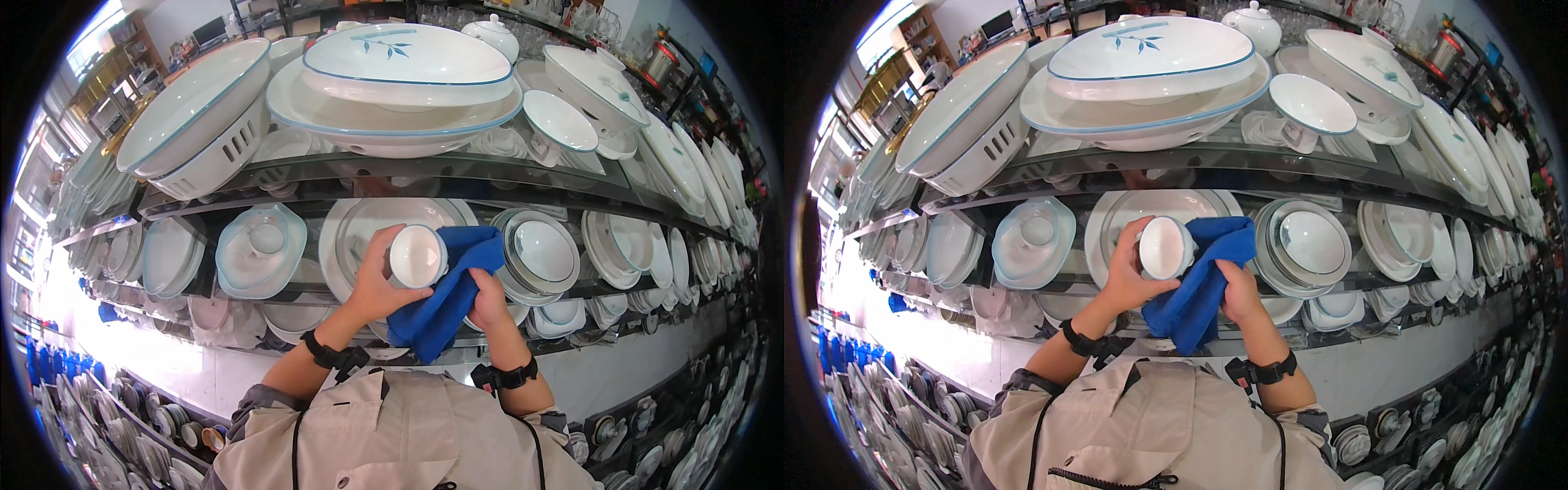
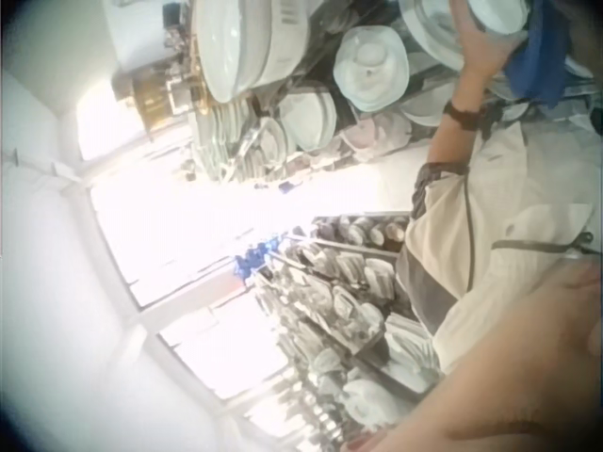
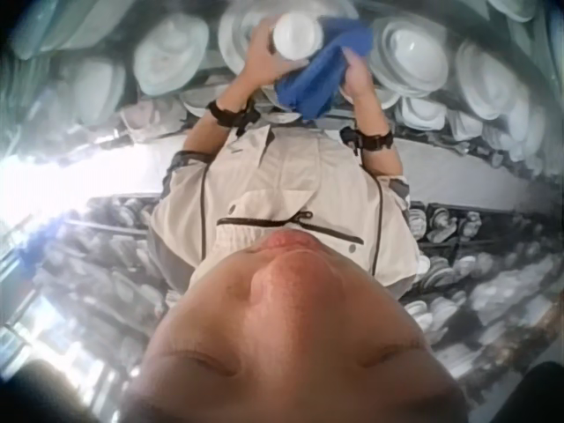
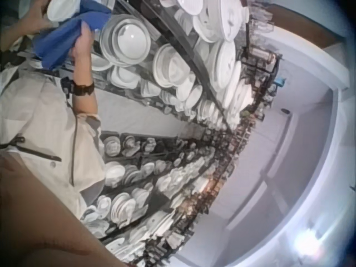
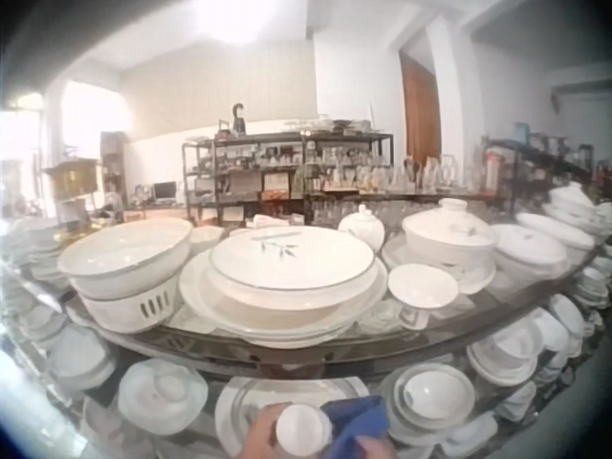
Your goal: The person wipes various ceramic dishes, including plates and bowls, using a blue cloth. They pick up each item from a metal shelf, wipe it, and place it back on the shelf.
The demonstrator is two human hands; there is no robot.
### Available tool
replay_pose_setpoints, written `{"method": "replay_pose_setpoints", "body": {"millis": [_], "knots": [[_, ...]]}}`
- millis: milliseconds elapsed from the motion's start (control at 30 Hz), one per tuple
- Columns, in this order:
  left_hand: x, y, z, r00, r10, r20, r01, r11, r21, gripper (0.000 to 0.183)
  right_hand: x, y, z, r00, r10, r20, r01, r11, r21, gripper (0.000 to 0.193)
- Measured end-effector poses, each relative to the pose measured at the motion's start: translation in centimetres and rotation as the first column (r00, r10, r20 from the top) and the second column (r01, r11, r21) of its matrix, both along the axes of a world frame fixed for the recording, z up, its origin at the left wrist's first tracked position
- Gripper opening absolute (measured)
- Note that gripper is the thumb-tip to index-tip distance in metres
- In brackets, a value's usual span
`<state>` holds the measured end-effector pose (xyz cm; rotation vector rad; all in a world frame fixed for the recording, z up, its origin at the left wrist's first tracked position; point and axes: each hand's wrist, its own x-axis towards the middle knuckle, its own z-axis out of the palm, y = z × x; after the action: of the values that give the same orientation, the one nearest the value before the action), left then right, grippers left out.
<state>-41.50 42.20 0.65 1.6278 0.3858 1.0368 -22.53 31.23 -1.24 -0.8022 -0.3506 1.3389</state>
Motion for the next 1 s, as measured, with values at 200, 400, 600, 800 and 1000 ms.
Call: {"method": "replay_pose_setpoints", "body": {"millis": [200,400,600,800,1000], "knots": [[0.2,-0.9,2.7,0.961,0.125,-0.245,-0.095,0.987,0.133,0.104,-0.8,0.1,-1.1,0.979,-0.009,0.205,-0.002,0.999,0.051,0.046],[-0.2,-0.7,2.9,0.972,0.082,-0.222,-0.056,0.991,0.121,0.098,-1.6,0.7,-1.8,0.993,-0.008,0.122,0.003,0.999,0.041,0.050],[-0.8,-1.2,2.5,0.978,-0.059,-0.200,0.060,0.998,-0.004,0.097,-0.9,0.5,0.4,0.995,-0.023,-0.099,0.038,0.988,0.147,0.039],[-1.6,-1.0,2.4,0.979,-0.004,-0.202,0.009,1.000,0.023,0.097,-1.8,-0.4,0.7,0.939,-0.063,0.337,0.059,0.998,0.022,0.031],[-1.4,-0.7,1.8,0.941,0.119,-0.316,-0.087,0.990,0.114,0.097,-0.4,0.9,-1.0,0.756,-0.140,0.639,0.204,0.979,-0.026,0.032]]}}
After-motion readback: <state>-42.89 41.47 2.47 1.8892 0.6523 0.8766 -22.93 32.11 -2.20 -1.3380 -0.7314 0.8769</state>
